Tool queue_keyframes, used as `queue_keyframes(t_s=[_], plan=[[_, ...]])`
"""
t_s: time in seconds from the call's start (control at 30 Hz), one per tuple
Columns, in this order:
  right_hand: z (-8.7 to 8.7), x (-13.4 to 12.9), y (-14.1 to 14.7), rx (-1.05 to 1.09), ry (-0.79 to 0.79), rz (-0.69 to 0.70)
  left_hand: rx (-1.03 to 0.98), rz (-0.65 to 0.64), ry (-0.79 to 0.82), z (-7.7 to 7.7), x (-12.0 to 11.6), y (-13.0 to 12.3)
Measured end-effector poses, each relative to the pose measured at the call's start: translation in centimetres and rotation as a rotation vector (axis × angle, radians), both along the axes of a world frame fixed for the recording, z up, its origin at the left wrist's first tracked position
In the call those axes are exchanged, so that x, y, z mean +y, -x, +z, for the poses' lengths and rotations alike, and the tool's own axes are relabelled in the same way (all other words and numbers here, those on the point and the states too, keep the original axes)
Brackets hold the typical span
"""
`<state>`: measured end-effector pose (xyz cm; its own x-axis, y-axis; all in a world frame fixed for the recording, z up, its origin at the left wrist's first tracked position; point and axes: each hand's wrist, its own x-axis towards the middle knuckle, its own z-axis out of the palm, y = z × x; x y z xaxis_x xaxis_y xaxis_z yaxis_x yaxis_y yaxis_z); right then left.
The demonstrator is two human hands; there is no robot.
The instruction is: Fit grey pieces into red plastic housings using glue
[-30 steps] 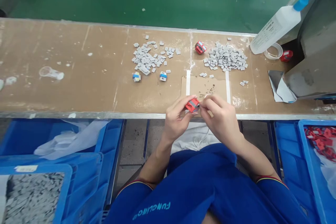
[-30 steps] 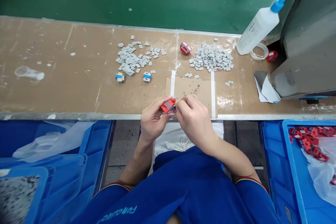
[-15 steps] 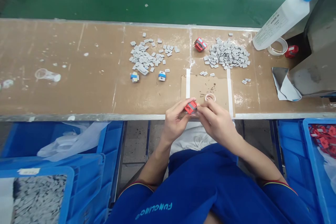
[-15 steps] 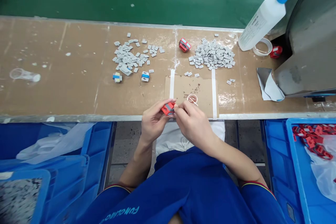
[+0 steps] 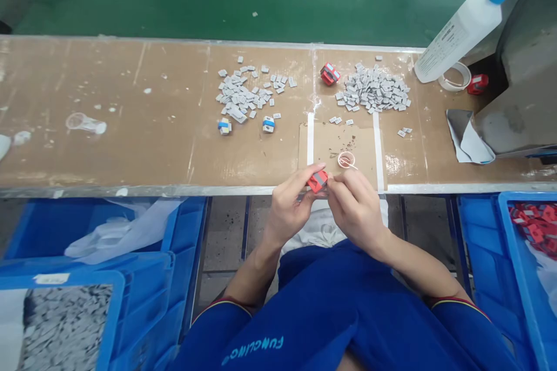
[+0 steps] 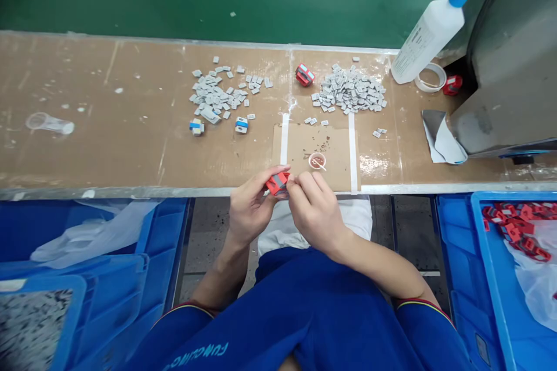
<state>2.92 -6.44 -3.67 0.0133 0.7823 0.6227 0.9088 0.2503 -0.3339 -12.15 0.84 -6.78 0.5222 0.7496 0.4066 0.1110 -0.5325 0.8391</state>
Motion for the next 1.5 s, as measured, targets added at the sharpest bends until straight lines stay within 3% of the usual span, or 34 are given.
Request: queue_keyframes(t_s=[0.2,0.33,0.47,0.87,1.13,1.5], plan=[[0.2,-0.3,-2.3,0.214,0.036,0.204,-0.050,-0.119,-0.042,0.4,0.9,0.3],[0.6,-0.5,-3.4,0.241,0.088,0.264,-0.048,-0.213,0.022,0.8,1.1,0.4],[0.9,-0.6,-3.6,0.255,0.089,0.258,-0.066,-0.224,0.102,0.7,0.9,0.3],[0.6,0.0,-3.4,0.407,0.164,0.284,-0.102,-0.283,0.055,0.9,1.9,0.4],[1.1,-0.1,-3.7,0.262,0.194,0.243,-0.144,-0.330,0.289,0.7,1.9,0.2],[0.2,0.7,-3.7,0.267,0.243,0.286,-0.105,-0.350,0.302,-0.4,2.4,0.4]])
